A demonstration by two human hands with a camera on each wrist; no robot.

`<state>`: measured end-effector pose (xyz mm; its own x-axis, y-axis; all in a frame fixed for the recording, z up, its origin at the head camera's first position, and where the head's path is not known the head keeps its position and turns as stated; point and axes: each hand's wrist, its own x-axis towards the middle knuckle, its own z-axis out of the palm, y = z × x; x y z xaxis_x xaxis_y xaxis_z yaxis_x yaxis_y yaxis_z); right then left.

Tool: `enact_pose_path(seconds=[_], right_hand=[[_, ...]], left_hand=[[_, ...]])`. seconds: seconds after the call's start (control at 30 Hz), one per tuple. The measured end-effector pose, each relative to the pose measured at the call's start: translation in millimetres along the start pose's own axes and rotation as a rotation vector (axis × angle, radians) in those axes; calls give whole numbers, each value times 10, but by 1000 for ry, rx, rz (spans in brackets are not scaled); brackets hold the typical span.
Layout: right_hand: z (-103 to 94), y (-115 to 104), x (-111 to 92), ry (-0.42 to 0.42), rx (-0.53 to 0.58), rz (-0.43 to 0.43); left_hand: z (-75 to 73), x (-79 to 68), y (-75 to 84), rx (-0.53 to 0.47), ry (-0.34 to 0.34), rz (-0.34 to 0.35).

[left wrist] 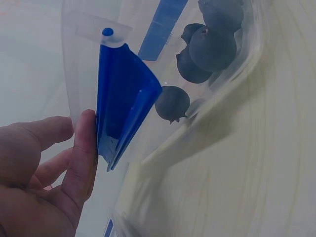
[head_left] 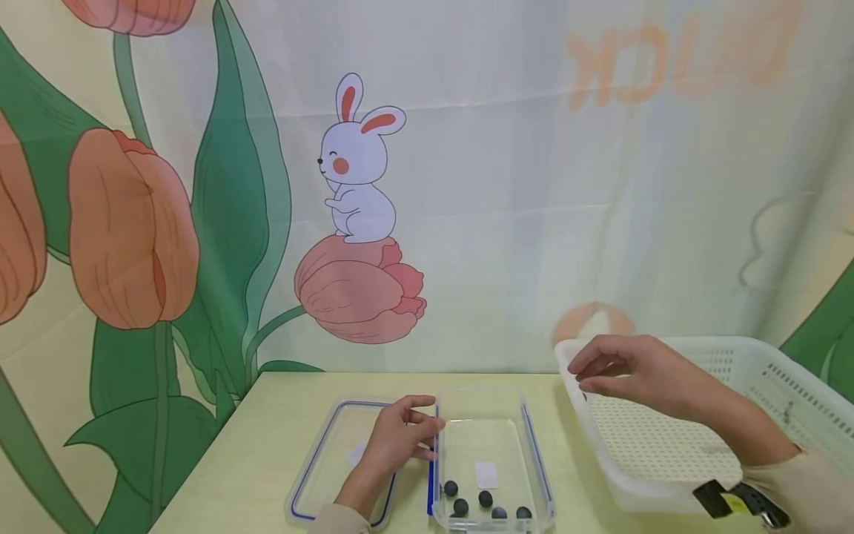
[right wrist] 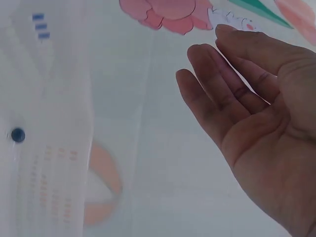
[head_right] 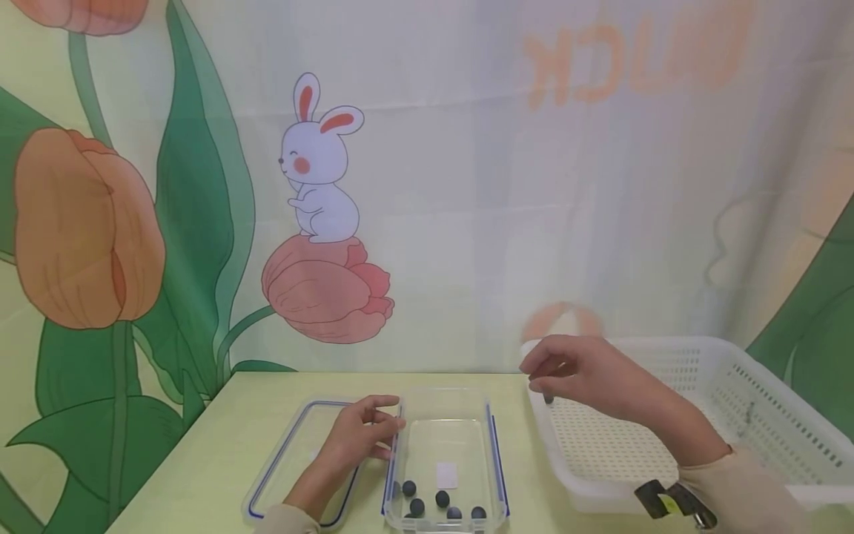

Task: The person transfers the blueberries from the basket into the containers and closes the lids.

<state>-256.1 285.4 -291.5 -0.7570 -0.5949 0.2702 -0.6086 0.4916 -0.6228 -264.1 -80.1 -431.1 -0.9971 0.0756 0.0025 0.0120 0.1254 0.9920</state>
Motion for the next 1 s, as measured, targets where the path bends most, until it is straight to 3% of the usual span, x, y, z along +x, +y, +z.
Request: enact_pose_path(seconds=[0.23,0.5,0.73,1.0], right_hand=[[-155,232,42,16,-45,80],[-150,620,80,19,-86,105],[-81,1008,180,-58,-6,152],[66,1282,208,-147,64,185]], left_hand=[[-16,-24,-31,1,-6,13],[-35,-57,-72,-7,-20,25],[-49,-73,-61,-1,-16,25],[-56,-78,-60,0,-18,17]])
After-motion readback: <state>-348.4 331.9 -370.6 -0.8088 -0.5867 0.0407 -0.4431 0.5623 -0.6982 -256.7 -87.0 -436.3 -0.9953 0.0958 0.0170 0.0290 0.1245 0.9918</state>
